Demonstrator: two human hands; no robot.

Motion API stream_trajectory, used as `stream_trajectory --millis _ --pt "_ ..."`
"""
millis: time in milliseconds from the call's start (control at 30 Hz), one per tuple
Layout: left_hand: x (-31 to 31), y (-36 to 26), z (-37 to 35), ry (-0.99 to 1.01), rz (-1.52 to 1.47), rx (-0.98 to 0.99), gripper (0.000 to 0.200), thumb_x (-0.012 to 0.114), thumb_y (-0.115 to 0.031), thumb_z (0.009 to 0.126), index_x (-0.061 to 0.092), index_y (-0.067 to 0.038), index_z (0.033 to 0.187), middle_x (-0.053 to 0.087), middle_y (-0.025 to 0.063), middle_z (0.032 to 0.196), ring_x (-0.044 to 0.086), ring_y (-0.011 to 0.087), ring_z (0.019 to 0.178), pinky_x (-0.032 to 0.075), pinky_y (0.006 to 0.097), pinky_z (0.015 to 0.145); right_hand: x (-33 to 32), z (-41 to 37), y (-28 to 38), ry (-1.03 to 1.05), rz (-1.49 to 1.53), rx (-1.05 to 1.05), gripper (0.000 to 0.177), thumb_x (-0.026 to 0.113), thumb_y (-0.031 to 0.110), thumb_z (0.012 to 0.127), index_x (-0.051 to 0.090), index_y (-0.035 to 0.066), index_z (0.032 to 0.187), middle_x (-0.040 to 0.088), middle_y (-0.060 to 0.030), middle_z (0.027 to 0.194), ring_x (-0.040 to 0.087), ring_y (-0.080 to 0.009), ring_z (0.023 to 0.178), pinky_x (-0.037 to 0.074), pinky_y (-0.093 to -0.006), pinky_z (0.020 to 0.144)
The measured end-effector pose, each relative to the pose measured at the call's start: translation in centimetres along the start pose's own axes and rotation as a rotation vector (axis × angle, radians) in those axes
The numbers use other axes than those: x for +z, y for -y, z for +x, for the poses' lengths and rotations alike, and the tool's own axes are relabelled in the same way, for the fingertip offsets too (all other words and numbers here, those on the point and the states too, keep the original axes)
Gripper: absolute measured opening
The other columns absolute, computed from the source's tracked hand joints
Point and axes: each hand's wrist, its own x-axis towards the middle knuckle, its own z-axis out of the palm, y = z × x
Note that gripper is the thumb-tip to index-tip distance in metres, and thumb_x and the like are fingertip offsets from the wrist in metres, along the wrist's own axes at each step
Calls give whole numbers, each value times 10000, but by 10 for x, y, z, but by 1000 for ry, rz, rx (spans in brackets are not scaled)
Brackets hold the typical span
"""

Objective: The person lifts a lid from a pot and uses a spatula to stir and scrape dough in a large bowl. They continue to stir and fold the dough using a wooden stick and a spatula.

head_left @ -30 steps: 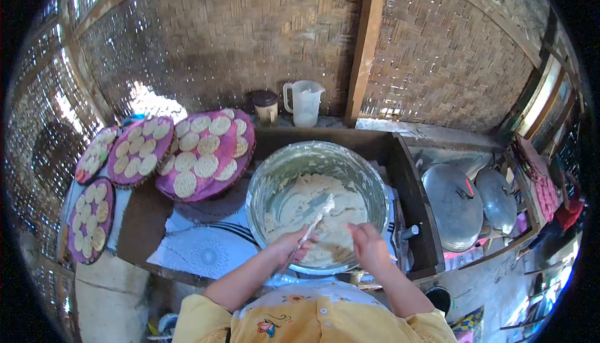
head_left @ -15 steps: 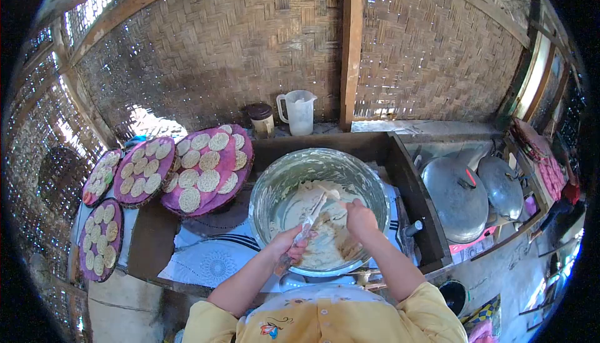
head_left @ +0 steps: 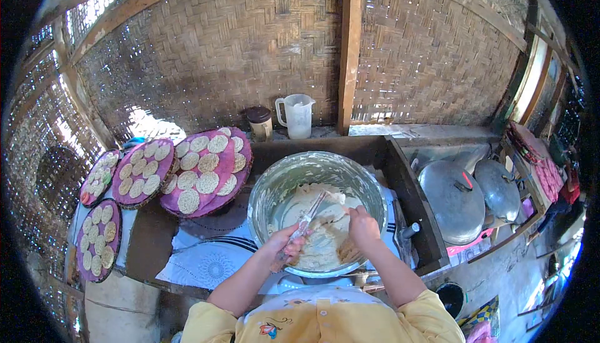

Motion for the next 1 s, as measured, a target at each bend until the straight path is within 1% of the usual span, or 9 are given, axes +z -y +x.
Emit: stream_trajectory --millis 67,167,267,367,467,500,633,733,1000 --pt "-11 2 4 58 -11 7 409 382 -445 926 554 -109 1083 427 -54 566 360 70 367 323 238 345 -12 -8 10 -37 23 -114 357 534 60 742 540 40 1098 526 -102 881 599 -260 752 512 -361 569" --pt "5 13 7 -466 697 324 455 424 -480 891 623 -84 994 526 -3 615 446 137 395 404 300 420 -15 -23 36 -58 -69 -309 417 563 81 703 528 41 1117 525 -96 887 599 -253 742 504 -354 582" --pt "-1 13 5 -589 1050 386 505 477 -519 839 649 -47 898 612 100 704 579 215 530 467 347 542 9 -14 16 -178 -239 -271 405 557 98 722 520 43 1122 525 -92 906 604 -250 767 506 -354 583" --pt "-35 22 19 -654 1513 916 460 534 -480 839 631 -41 937 588 107 617 546 170 421 421 293 405 -9 -3 4 -153 -113 -153 253 509 90 769 585 33 1005 541 -73 843 612 -223 713 515 -356 542" --pt "-1 8 -14 -688 1310 401 477 548 -489 818 623 -34 940 622 169 696 618 235 557 482 350 542 -26 15 -7 50 -301 -74 176 519 119 780 648 51 878 605 -87 831 644 -251 705 520 -368 564" --pt "-3 7 -17 -732 1407 443 472 546 -466 816 614 -19 948 630 191 748 627 299 675 484 397 635 -31 22 -14 87 -321 -55 168 522 130 780 659 62 849 621 -92 829 649 -256 705 520 -374 568" --pt "-19 1 -32 -823 1641 604 467 536 -471 807 619 -42 973 631 216 824 617 365 760 488 435 696 -65 56 -29 238 -427 19 168 534 169 788 686 98 789 664 -86 815 657 -249 755 520 -382 609" --pt "-29 3 -38 -981 1733 627 422 547 -431 804 610 -49 972 630 204 803 614 361 760 485 450 662 -74 82 -26 283 -518 -7 158 546 176 788 695 121 779 674 -67 802 659 -233 776 518 -363 624" --pt "-57 7 -31 -1053 1756 929 302 643 -256 722 603 -58 948 601 160 790 596 324 697 485 436 598 -43 123 -12 551 -736 -273 192 549 195 787 702 133 885 675 -57 916 650 -199 844 495 -339 669"
